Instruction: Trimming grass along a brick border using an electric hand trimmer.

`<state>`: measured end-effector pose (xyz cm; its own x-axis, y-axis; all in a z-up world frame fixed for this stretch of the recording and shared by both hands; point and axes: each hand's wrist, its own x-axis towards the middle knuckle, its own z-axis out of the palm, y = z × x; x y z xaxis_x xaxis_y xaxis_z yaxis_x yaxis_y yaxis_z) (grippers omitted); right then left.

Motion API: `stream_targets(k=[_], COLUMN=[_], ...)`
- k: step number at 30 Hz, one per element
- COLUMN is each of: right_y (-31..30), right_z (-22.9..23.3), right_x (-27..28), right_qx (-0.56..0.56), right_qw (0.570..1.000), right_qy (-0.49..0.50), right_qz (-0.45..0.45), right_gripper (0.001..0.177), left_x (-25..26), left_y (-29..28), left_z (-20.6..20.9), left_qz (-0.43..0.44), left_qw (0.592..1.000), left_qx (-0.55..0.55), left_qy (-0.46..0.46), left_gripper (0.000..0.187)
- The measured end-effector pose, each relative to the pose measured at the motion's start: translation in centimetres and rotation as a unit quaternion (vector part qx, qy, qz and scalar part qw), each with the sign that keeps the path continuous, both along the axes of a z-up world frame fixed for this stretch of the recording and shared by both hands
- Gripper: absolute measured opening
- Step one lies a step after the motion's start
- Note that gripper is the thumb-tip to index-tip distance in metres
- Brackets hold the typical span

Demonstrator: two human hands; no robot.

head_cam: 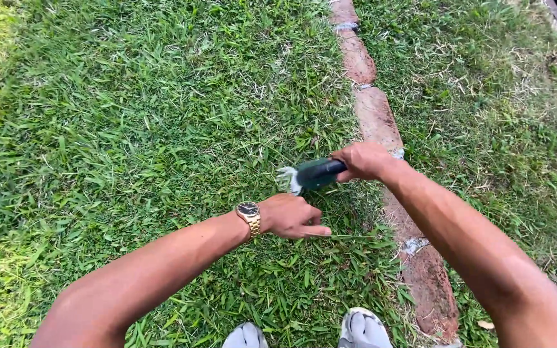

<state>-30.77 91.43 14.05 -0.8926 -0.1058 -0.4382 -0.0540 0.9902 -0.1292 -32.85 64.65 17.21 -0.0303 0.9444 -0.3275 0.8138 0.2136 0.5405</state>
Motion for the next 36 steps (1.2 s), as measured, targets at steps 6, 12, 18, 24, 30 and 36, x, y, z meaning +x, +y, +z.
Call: stream_targets(k=[6,12,18,24,30,36], right_y=[7.2,7.7,4.2,0.7,-1.5,2.3], right_z=[1.6,1.5,2.3,2.5,1.4,1.3], right_x=[2.4,5.8,5.1,4.2,4.8,2.2], right_qx=[0.152,0.165,0.168,0.13,0.09,0.093], right_qw=[0.984,0.975,0.959,0.935,0.919,0.981], right_qy=[-0.048,-0.095,-0.121,-0.093,-0.093,-0.048], right_qz=[0.075,0.114,0.195,0.317,0.372,0.163], right_gripper=[0.023,0.016,0.019,0.049,0.058,0.043], left_x=[-1.8,-2.6,-3.4,-4.1,-5.6,-9.0], left_y=[0.9,1.7,3.0,3.1,2.7,2.2], left_z=[-0.2,-0.3,-2.1,-0.6,-4.4,-2.0], left_qz=[0.116,0.054,0.014,0.064,0.13,0.44], left_qw=[0.947,0.883,0.888,0.924,0.94,0.872], left_qx=[-0.171,-0.317,-0.278,-0.235,-0.118,0.052], left_qy=[-0.245,-0.343,-0.365,-0.296,-0.294,-0.206], left_gripper=[0.086,0.061,0.036,0.042,0.047,0.047])
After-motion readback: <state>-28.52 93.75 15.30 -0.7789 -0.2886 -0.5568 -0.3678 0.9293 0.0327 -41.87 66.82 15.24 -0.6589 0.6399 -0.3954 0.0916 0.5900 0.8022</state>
